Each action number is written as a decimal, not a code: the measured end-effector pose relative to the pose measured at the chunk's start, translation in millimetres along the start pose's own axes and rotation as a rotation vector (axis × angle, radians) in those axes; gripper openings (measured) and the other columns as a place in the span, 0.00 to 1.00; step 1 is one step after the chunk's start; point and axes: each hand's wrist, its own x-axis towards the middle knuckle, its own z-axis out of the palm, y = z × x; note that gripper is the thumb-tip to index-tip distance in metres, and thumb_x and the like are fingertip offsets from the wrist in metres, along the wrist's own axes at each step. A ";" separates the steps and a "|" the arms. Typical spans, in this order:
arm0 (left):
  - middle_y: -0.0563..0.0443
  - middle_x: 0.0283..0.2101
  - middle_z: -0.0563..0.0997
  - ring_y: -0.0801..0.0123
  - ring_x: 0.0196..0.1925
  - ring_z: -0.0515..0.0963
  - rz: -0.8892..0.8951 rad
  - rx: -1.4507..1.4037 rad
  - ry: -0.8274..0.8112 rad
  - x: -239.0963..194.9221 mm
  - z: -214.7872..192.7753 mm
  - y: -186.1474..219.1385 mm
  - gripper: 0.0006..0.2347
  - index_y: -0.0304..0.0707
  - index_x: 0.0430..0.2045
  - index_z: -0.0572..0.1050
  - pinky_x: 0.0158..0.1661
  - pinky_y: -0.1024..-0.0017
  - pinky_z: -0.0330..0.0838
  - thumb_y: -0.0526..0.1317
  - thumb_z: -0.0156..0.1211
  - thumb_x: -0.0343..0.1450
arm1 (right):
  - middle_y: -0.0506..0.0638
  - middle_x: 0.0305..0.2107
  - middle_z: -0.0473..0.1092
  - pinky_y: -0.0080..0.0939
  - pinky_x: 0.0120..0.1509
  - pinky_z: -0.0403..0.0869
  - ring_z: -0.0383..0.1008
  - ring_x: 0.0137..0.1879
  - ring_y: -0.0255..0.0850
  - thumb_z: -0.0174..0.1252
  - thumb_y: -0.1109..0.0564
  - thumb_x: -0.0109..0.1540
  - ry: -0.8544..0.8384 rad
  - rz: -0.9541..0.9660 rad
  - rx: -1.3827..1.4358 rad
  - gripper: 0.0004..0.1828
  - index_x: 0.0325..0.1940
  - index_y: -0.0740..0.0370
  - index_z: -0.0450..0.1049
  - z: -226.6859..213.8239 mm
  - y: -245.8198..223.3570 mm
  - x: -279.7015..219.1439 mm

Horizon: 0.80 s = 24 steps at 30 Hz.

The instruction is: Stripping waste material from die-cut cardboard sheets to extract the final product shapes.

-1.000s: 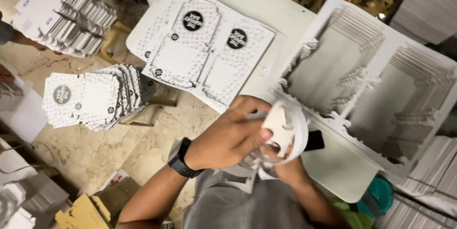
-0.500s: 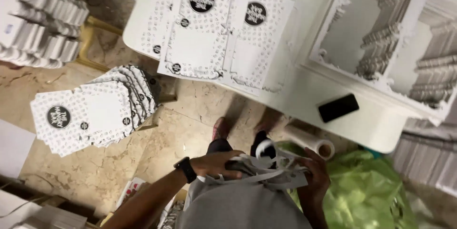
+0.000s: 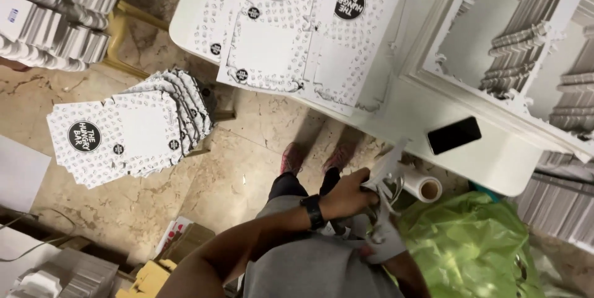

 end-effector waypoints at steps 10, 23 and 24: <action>0.47 0.72 0.65 0.52 0.73 0.64 -0.191 0.575 -0.387 17.2 -138.5 71.3 0.45 0.55 0.66 0.64 0.69 0.45 0.56 0.73 0.49 0.52 | 0.50 0.32 0.84 0.41 0.45 0.77 0.81 0.41 0.37 0.75 0.60 0.44 0.341 0.095 -0.252 0.14 0.32 0.62 0.83 -17.9 -79.7 66.0; 0.44 0.62 0.77 0.55 0.55 0.81 0.311 1.554 0.518 127.2 -239.1 -53.5 0.20 0.46 0.56 0.74 0.47 0.60 0.80 0.33 0.64 0.68 | 0.57 0.38 0.82 0.45 0.48 0.79 0.81 0.43 0.45 0.78 0.64 0.43 0.364 0.254 -0.195 0.34 0.52 0.61 0.77 -106.4 -100.7 108.4; 0.44 0.57 0.81 0.55 0.49 0.84 0.340 1.494 0.582 125.3 -244.5 -40.3 0.19 0.43 0.52 0.78 0.38 0.60 0.83 0.29 0.65 0.66 | 0.54 0.38 0.82 0.45 0.49 0.77 0.81 0.44 0.44 0.79 0.57 0.43 0.358 0.230 -0.273 0.33 0.51 0.57 0.78 -109.6 -99.2 113.0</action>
